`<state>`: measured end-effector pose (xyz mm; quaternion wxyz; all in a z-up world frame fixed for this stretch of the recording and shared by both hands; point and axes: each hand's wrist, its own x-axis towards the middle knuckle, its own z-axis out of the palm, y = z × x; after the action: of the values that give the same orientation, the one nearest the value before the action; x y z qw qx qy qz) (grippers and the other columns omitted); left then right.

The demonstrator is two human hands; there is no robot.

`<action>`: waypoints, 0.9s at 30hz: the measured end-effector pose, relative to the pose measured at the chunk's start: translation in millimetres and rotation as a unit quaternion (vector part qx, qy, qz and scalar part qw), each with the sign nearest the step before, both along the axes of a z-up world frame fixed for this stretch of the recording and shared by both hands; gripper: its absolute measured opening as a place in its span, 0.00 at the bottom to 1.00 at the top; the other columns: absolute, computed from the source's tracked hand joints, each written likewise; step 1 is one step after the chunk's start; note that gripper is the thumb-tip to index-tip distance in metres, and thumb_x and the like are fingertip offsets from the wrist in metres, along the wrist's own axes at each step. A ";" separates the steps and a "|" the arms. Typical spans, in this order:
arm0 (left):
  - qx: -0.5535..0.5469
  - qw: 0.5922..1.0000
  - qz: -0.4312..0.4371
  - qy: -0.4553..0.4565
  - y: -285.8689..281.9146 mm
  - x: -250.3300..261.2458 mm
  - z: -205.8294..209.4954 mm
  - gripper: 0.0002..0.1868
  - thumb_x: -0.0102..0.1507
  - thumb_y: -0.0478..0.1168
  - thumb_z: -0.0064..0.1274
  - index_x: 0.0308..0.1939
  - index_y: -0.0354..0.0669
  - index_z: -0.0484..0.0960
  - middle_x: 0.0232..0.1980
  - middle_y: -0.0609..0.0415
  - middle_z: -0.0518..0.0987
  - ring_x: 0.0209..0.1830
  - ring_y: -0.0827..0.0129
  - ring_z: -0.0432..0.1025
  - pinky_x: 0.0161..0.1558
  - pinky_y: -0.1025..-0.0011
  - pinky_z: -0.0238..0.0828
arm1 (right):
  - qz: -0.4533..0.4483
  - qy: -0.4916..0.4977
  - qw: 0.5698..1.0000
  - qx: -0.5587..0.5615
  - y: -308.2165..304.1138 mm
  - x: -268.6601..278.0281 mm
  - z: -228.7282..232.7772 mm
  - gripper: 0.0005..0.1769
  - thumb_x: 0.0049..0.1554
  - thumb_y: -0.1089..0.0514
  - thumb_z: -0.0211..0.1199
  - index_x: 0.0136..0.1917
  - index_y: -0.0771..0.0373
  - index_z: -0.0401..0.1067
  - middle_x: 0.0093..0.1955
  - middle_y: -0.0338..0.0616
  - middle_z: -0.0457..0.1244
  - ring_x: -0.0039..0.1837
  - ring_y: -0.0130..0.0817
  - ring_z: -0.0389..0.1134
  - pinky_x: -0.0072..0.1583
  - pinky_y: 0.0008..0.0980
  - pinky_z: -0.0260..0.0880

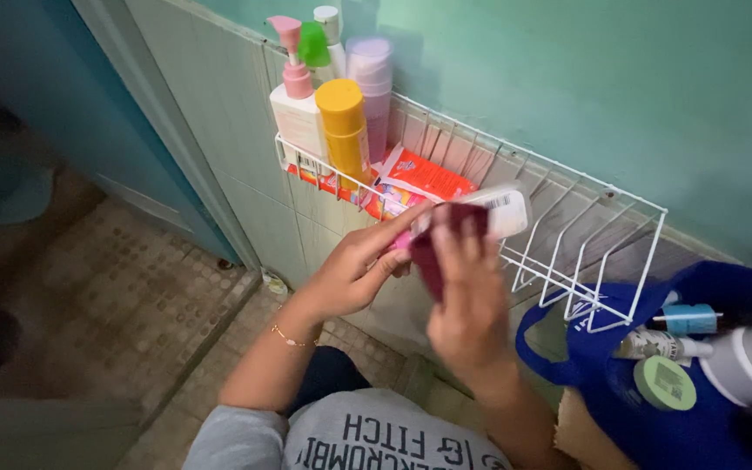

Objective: Clean and wipe down various toiletry bottles using a cloth and place them back on a shelf.

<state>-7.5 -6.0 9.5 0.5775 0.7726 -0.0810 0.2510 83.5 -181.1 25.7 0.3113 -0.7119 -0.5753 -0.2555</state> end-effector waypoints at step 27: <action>0.066 0.997 0.043 -0.016 -0.4 -16.6 -5.0 0.30 0.73 0.38 0.47 0.79 0.42 0.61 0.48 0.48 0.79 0.40 0.65 0.76 0.47 0.69 0.74 | -0.059 -0.047 0.995 -0.061 -7.7 -0.7 -8.0 0.39 0.54 0.72 0.56 0.78 0.58 0.62 0.82 0.47 0.54 0.83 0.50 0.53 0.83 0.60 0.38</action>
<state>-24.2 -6.4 4.5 0.5123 0.8078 -0.0730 0.2822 82.8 -188.9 17.7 0.2247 -0.7493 -0.5609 -0.2711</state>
